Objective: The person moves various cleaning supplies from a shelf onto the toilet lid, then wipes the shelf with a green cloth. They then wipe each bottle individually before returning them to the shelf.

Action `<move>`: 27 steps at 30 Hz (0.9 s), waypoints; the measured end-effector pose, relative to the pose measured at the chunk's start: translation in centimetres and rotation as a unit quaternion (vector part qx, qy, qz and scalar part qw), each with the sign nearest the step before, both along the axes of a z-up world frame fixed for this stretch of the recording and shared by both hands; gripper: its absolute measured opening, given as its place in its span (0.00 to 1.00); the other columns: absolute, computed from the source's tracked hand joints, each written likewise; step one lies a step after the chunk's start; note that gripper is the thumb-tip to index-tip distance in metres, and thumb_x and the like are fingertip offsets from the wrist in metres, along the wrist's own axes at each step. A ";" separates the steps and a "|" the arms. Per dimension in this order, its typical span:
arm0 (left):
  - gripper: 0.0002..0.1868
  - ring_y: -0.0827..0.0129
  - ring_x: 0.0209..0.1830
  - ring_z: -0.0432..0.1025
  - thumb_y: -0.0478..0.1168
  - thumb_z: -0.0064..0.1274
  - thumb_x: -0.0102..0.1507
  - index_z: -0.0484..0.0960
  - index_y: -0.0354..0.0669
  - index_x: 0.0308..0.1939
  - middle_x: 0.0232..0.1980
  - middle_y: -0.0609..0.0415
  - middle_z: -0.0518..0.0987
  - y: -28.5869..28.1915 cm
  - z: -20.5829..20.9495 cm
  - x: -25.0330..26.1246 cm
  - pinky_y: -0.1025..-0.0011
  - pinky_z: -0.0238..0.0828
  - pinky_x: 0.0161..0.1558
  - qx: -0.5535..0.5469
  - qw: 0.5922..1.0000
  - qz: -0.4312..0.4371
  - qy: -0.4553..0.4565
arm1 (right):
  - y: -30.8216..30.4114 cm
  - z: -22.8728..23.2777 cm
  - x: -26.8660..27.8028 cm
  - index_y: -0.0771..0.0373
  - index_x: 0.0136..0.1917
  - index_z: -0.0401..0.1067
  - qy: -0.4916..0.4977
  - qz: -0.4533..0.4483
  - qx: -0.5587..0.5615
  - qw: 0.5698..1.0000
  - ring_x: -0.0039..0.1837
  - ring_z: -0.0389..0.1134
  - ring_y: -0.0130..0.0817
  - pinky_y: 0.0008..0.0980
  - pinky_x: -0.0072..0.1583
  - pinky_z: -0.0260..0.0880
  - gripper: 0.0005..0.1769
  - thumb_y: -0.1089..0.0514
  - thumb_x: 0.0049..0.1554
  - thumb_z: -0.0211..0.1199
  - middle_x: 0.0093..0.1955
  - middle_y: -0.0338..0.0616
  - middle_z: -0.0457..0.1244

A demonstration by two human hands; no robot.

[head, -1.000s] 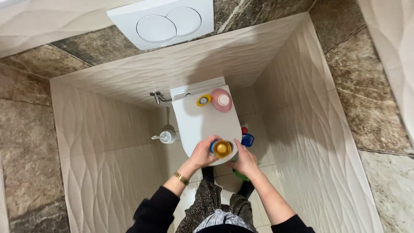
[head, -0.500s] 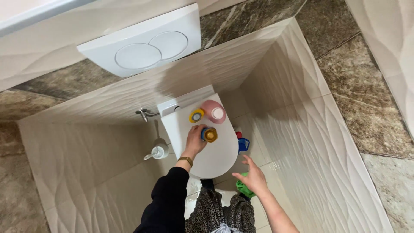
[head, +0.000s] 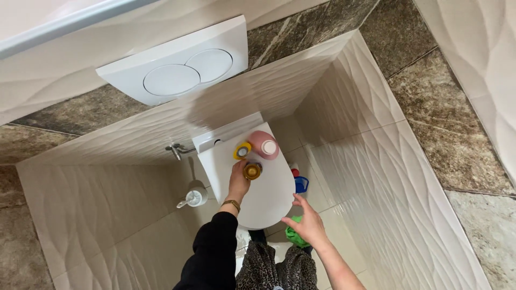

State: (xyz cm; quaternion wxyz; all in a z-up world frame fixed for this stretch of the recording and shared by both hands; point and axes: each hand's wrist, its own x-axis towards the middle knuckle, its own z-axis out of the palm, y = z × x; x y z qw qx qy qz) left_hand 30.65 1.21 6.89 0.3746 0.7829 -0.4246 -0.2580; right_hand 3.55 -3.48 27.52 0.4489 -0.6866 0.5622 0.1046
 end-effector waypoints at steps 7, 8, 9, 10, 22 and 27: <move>0.44 0.51 0.69 0.63 0.22 0.63 0.49 0.68 0.42 0.70 0.68 0.46 0.71 1.6 1.0 -1.0 0.59 0.61 0.70 0.004 0.999 0.034 -0.012 | -0.2 1.4 -0.5 0.40 0.77 0.55 -0.040 0.016 -0.034 0.998 0.66 0.70 0.36 0.40 0.61 0.68 0.51 0.38 0.46 0.76 0.68 0.26 0.67; 0.44 0.53 0.72 0.60 0.25 0.63 0.52 0.65 0.43 0.72 0.71 0.47 0.68 1.9 2.1 -1.0 0.60 0.58 0.72 0.034 0.999 0.029 -0.012 | -0.4 1.9 -0.4 0.39 0.78 0.55 -0.034 0.025 -0.036 0.998 0.65 0.70 0.36 0.41 0.59 0.69 0.51 0.37 0.46 0.75 0.69 0.24 0.66; 0.45 0.55 0.75 0.57 0.28 0.63 0.54 0.62 0.44 0.74 0.74 0.49 0.65 2.3 3.3 -1.0 0.61 0.55 0.74 0.063 0.998 0.024 -0.012 | -0.6 2.5 -0.4 0.38 0.78 0.54 -0.028 0.034 -0.038 0.998 0.63 0.70 0.35 0.42 0.57 0.70 0.52 0.36 0.46 0.75 0.70 0.22 0.65; 0.45 0.55 0.75 0.57 0.28 0.63 0.54 0.62 0.44 0.74 0.74 0.49 0.65 2.7 4.3 -1.1 0.61 0.55 0.74 0.061 0.998 0.031 -0.017 | -0.9 3.1 -0.5 0.38 0.78 0.54 -0.033 0.041 -0.040 0.998 0.63 0.70 0.35 0.42 0.57 0.70 0.52 0.36 0.46 0.75 0.70 0.22 0.65; 0.45 0.49 0.69 0.66 0.20 0.42 0.46 0.72 0.47 0.68 0.67 0.44 0.72 7.4 18.4 -2.4 0.54 0.61 0.70 -0.108 0.971 0.146 -0.155 | -4.2 11.4 -1.1 0.40 0.76 0.61 -0.193 0.145 -0.138 0.961 0.68 0.68 0.48 0.50 0.66 0.69 0.51 0.42 0.43 0.79 0.66 0.37 0.69; 0.42 0.53 0.67 0.68 0.20 0.43 0.45 0.77 0.51 0.63 0.67 0.51 0.73 5.6 27.9 -1.9 0.55 0.65 0.67 -0.185 0.944 0.147 -0.229 | -5.6 18.3 -0.4 0.41 0.77 0.62 -0.273 0.182 -0.204 0.922 0.64 0.69 0.51 0.50 0.62 0.71 0.50 0.42 0.45 0.78 0.64 0.38 0.69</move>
